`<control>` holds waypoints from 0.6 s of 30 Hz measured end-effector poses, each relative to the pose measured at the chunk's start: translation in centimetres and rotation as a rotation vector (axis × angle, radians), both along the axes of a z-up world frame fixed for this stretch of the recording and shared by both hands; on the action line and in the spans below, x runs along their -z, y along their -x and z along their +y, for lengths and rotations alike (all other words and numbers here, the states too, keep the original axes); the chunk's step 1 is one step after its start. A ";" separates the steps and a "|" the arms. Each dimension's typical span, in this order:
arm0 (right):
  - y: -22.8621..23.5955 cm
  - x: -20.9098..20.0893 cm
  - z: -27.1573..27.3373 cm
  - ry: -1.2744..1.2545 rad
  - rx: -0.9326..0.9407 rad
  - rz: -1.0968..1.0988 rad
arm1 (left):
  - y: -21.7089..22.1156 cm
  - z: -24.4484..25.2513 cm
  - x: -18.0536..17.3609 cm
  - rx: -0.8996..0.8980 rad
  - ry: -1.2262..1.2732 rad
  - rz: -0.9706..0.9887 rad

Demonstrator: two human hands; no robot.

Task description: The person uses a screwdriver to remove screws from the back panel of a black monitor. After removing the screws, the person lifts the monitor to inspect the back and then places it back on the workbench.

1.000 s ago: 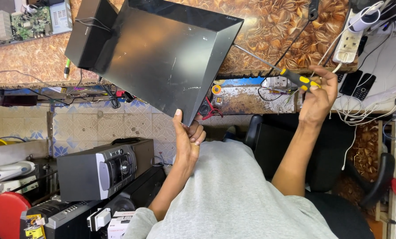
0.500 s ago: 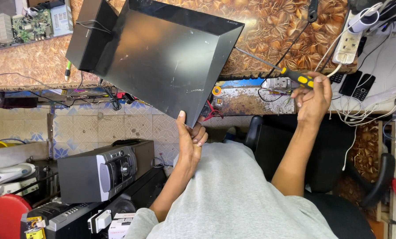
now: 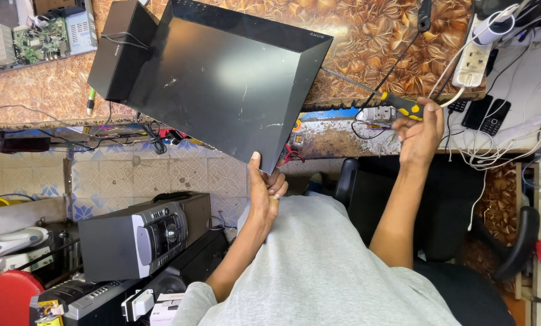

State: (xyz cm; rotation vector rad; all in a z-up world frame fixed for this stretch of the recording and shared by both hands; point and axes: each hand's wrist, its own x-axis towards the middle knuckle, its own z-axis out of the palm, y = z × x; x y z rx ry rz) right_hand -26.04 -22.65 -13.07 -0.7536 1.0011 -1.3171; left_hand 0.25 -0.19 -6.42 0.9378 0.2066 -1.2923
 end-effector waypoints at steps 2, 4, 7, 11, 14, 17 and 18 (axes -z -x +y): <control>0.0 0.1 0.0 -0.015 0.036 0.013 | 0.1 0.1 0.3 -0.003 0.000 0.005; -0.2 -0.3 0.0 -0.030 0.072 0.026 | 0.1 0.0 0.5 -0.007 0.000 0.010; -0.1 -0.3 0.0 0.044 0.014 -0.088 | 0.0 0.0 1.0 -0.005 0.006 0.018; 0.0 0.4 -0.2 -0.022 0.022 0.002 | 0.0 0.0 1.5 0.005 0.004 0.019; -0.3 -0.4 -0.1 0.013 0.026 -0.003 | 0.0 -0.2 1.6 0.006 -0.006 0.021; -0.5 0.3 -0.4 0.028 0.031 -0.045 | 0.1 -0.5 1.8 0.007 -0.009 0.025; -0.5 0.7 -0.4 -0.002 0.045 -0.053 | 0.1 -0.5 1.9 0.010 -0.007 0.031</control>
